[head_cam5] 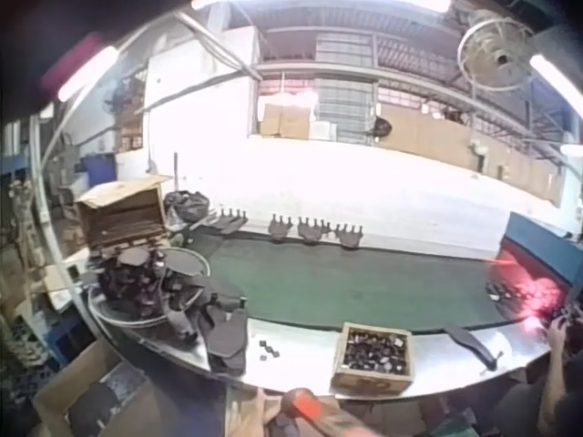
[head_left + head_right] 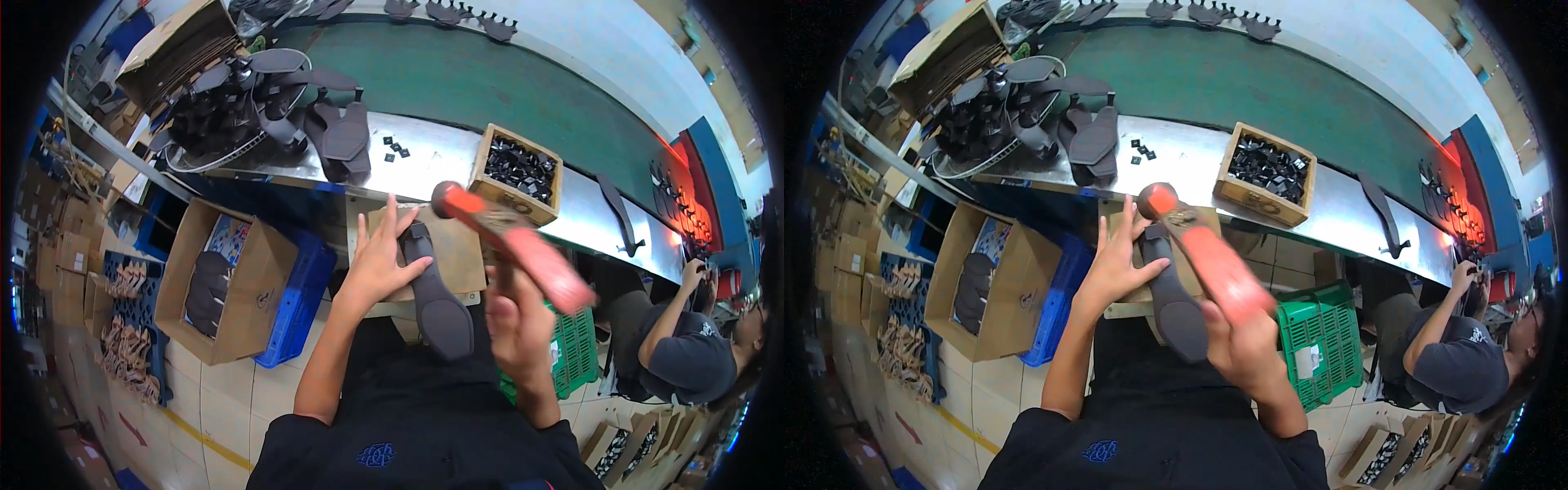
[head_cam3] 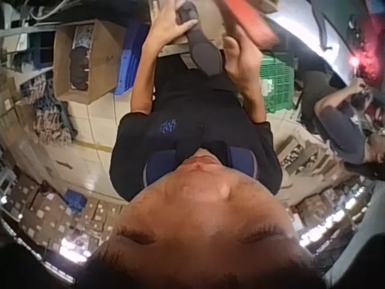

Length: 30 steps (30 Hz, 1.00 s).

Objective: Manually assemble and hammer components of a shoe sole.

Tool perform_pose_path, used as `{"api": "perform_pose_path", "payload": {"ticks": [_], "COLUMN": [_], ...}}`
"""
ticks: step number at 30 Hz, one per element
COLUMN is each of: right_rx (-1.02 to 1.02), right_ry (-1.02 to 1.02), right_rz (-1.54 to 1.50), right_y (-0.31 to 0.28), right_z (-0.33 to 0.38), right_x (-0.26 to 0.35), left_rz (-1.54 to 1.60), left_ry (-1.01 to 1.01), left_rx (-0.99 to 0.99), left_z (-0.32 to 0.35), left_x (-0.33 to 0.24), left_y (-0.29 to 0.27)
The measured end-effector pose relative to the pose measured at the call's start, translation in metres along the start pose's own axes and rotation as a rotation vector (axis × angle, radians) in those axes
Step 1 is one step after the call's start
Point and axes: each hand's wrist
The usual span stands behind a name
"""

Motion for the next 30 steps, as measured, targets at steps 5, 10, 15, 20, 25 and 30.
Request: {"api": "perform_pose_path", "payload": {"ticks": [5, 10, 15, 20, 25, 30], "right_rx": [0.045, 0.394, 0.193, 0.278, 0.407, 0.186], "right_ry": [-0.036, 0.166, -0.281, -0.165, 0.184, 0.02], "right_rz": [-0.455, 0.093, 0.068, 0.1, 0.053, -0.014], "right_y": [-0.019, 0.023, -0.023, 0.009, -0.004, 0.005], "right_z": [-0.02, -0.017, -0.052, -0.018, -0.033, -0.037], "right_x": [0.024, -0.004, 0.038, -0.011, -0.001, -0.031], "left_rz": [-0.055, -0.053, 0.036, -0.027, -0.086, 0.566], "left_ry": [-0.002, 0.044, -0.014, 0.075, 0.225, 0.121], "left_rx": [0.041, 0.03, 0.006, 0.046, -0.152, 0.149], "left_z": [-0.001, -0.002, -0.003, -0.006, 0.003, 0.04], "left_x": [0.002, 0.006, 0.004, -0.004, 0.007, -0.052], "left_y": [-0.006, -0.002, -0.006, -0.006, -0.007, -0.053]}}
Point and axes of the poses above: each hand's wrist, its own z-axis away from the middle knuckle, its own y-axis out of the palm, x = y × z, and after that the axes turned 15 degrees about -x, right-handed
